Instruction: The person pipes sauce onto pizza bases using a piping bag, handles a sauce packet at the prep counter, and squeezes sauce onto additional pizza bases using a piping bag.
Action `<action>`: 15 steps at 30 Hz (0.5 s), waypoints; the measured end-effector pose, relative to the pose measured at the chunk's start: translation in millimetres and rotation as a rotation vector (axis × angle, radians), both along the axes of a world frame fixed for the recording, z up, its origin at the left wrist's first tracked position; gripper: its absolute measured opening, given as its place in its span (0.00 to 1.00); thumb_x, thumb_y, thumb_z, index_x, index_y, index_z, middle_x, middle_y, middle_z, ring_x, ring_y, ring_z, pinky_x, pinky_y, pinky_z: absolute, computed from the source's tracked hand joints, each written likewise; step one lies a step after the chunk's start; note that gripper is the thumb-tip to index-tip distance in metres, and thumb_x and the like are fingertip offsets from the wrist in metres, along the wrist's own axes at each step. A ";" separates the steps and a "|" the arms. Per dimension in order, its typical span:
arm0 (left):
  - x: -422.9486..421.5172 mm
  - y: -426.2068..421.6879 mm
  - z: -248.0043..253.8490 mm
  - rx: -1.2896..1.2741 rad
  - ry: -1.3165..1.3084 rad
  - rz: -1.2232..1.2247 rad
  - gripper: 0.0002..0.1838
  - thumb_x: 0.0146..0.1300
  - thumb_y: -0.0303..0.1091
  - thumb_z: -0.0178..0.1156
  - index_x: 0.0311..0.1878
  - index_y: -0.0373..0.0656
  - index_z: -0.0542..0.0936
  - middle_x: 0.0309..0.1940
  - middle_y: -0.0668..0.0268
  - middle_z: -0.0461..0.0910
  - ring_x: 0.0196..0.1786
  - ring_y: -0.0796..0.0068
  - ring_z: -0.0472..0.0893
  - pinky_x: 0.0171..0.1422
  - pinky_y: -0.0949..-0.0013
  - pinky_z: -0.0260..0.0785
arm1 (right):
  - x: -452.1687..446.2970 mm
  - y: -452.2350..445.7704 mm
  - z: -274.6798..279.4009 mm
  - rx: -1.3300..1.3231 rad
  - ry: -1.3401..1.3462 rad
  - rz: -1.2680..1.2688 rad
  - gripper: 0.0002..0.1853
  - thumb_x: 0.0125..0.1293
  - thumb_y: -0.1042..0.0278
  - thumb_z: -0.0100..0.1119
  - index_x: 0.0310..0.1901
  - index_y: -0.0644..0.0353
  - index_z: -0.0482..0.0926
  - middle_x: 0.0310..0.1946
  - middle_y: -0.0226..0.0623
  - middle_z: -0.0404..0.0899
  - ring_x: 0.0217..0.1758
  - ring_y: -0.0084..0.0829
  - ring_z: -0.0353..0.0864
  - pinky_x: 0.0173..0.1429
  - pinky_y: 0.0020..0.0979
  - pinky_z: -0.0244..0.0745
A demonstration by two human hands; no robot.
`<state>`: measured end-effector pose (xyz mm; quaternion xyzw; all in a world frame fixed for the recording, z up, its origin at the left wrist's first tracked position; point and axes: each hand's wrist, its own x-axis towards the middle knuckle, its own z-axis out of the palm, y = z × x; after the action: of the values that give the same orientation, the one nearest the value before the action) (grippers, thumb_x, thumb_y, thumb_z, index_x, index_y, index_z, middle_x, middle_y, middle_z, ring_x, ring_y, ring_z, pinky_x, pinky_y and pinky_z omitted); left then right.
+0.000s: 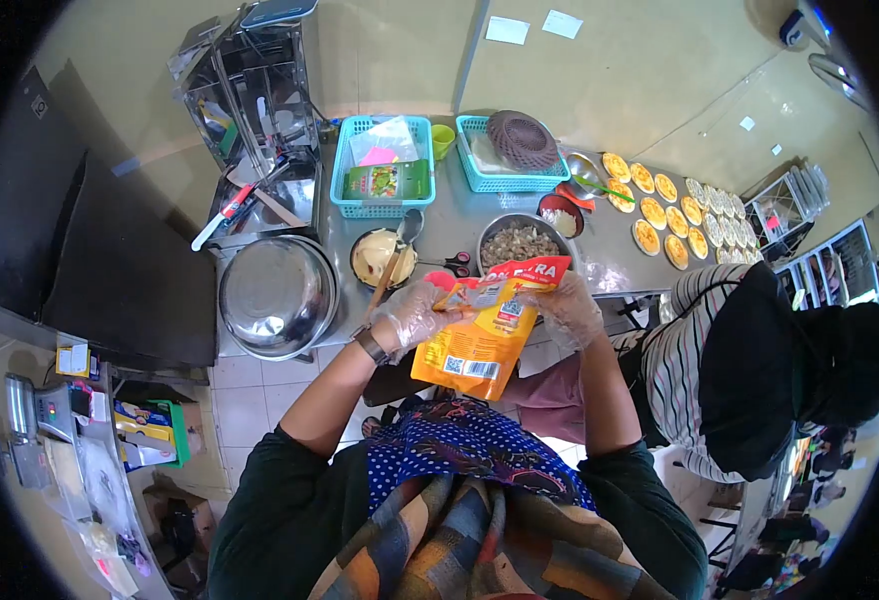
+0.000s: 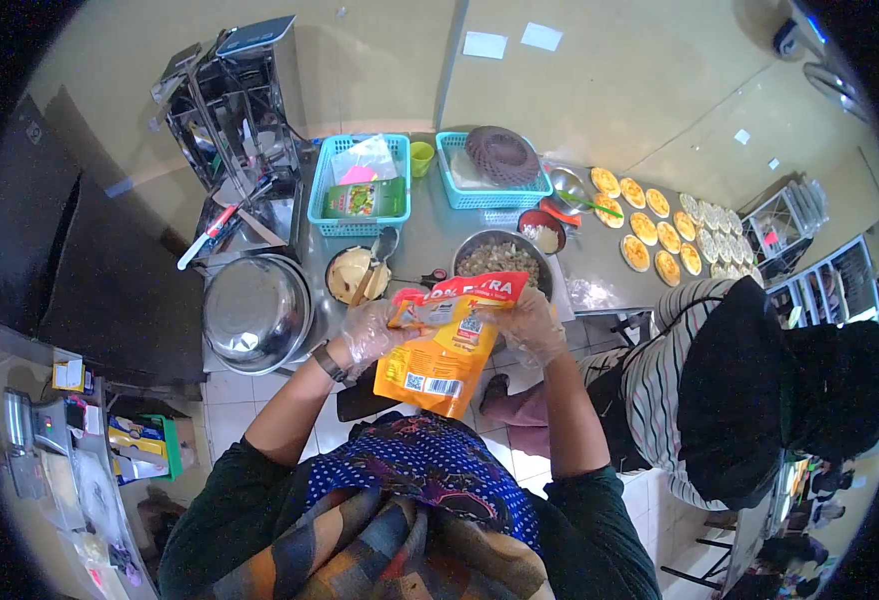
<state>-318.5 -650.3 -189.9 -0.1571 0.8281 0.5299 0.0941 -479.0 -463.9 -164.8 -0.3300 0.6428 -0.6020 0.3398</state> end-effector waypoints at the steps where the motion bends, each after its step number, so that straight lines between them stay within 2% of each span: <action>1: -1.5 7.6 -16.3 0.305 0.212 0.059 0.19 0.51 0.29 0.62 0.47 0.40 0.72 0.35 0.67 0.78 0.38 0.81 0.75 0.45 0.73 0.68 | -0.4 -0.5 6.1 0.092 0.097 0.007 0.17 0.48 0.78 0.64 0.43 0.62 0.75 0.38 0.32 0.78 0.41 0.21 0.75 0.47 0.25 0.71; 2: -2.7 13.9 -21.0 0.611 0.427 0.121 0.21 0.49 0.27 0.63 0.48 0.40 0.71 0.36 0.67 0.78 0.37 0.80 0.76 0.44 0.73 0.69 | -0.1 -3.2 4.6 0.099 0.098 0.015 0.17 0.48 0.78 0.64 0.43 0.62 0.75 0.38 0.32 0.78 0.41 0.21 0.75 0.47 0.25 0.71; 3: -6.4 15.0 -22.5 0.212 0.533 0.029 0.20 0.47 0.25 0.64 0.46 0.39 0.72 0.36 0.67 0.78 0.37 0.79 0.76 0.42 0.73 0.70 | 0.9 -6.0 1.2 0.109 -0.030 0.032 0.18 0.48 0.78 0.64 0.43 0.62 0.75 0.38 0.32 0.78 0.41 0.21 0.75 0.46 0.25 0.71; 4: -9.2 20.1 -32.8 0.219 0.533 0.042 0.20 0.47 0.25 0.64 0.46 0.39 0.72 0.36 0.67 0.78 0.37 0.79 0.76 0.42 0.73 0.70 | 2.1 -8.3 -3.2 0.122 -0.160 0.049 0.18 0.48 0.78 0.64 0.44 0.63 0.75 0.37 0.32 0.78 0.40 0.21 0.75 0.45 0.25 0.72; 6: -19.6 32.3 -72.2 0.703 0.312 0.277 0.19 0.47 0.24 0.64 0.45 0.40 0.72 0.37 0.66 0.78 0.38 0.79 0.77 0.43 0.74 0.70 | 0.4 -9.5 -17.2 0.131 -0.151 0.082 0.19 0.47 0.78 0.65 0.43 0.63 0.75 0.36 0.32 0.78 0.40 0.21 0.75 0.44 0.26 0.72; 7: -22.9 39.0 -86.9 0.448 0.339 0.372 0.18 0.47 0.25 0.63 0.43 0.40 0.73 0.36 0.66 0.78 0.38 0.80 0.76 0.41 0.74 0.70 | -0.6 -10.5 -23.7 0.130 -0.142 0.103 0.19 0.46 0.79 0.65 0.43 0.63 0.75 0.36 0.32 0.78 0.39 0.21 0.76 0.44 0.26 0.72; 8: -23.0 44.1 -92.1 0.457 0.337 0.385 0.18 0.47 0.25 0.63 0.43 0.40 0.73 0.36 0.66 0.78 0.38 0.80 0.76 0.41 0.74 0.70 | -0.1 -11.5 -29.2 0.143 -0.145 0.113 0.19 0.46 0.79 0.65 0.43 0.63 0.75 0.36 0.32 0.78 0.39 0.21 0.76 0.44 0.26 0.72; 10: -21.0 52.0 -96.4 0.492 0.360 0.421 0.17 0.48 0.25 0.62 0.43 0.40 0.73 0.36 0.67 0.78 0.37 0.80 0.76 0.39 0.74 0.70 | 4.3 -13.8 -38.5 0.321 -0.005 0.067 0.19 0.44 0.79 0.65 0.42 0.64 0.75 0.35 0.33 0.79 0.37 0.22 0.76 0.43 0.27 0.73; 12: -20.2 57.4 -92.5 0.584 0.295 0.470 0.15 0.48 0.25 0.62 0.42 0.40 0.74 0.35 0.67 0.78 0.37 0.80 0.77 0.39 0.73 0.70 | 9.7 -19.5 -45.4 0.347 -0.056 0.054 0.19 0.41 0.80 0.66 0.39 0.64 0.75 0.34 0.33 0.79 0.35 0.23 0.77 0.41 0.27 0.74; 14: -22.5 60.1 -91.9 0.816 0.324 0.616 0.14 0.50 0.25 0.61 0.41 0.39 0.72 0.33 0.64 0.78 0.34 0.78 0.77 0.37 0.72 0.70 | 11.0 -21.9 -57.3 0.327 -0.365 -0.062 0.18 0.41 0.79 0.66 0.38 0.64 0.76 0.33 0.33 0.79 0.33 0.23 0.77 0.38 0.26 0.74; 15: -22.9 60.4 -94.6 0.825 0.321 0.627 0.14 0.50 0.25 0.61 0.41 0.39 0.72 0.33 0.64 0.78 0.34 0.78 0.77 0.37 0.72 0.70 | 11.9 -23.2 -60.5 0.340 -0.367 -0.057 0.18 0.41 0.79 0.66 0.38 0.64 0.76 0.33 0.33 0.79 0.33 0.23 0.77 0.38 0.26 0.74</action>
<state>-341.4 -589.9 -284.5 -0.2635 0.4686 0.8311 -0.1423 -467.1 -487.1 -225.3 -0.1351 0.6716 -0.5442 0.4843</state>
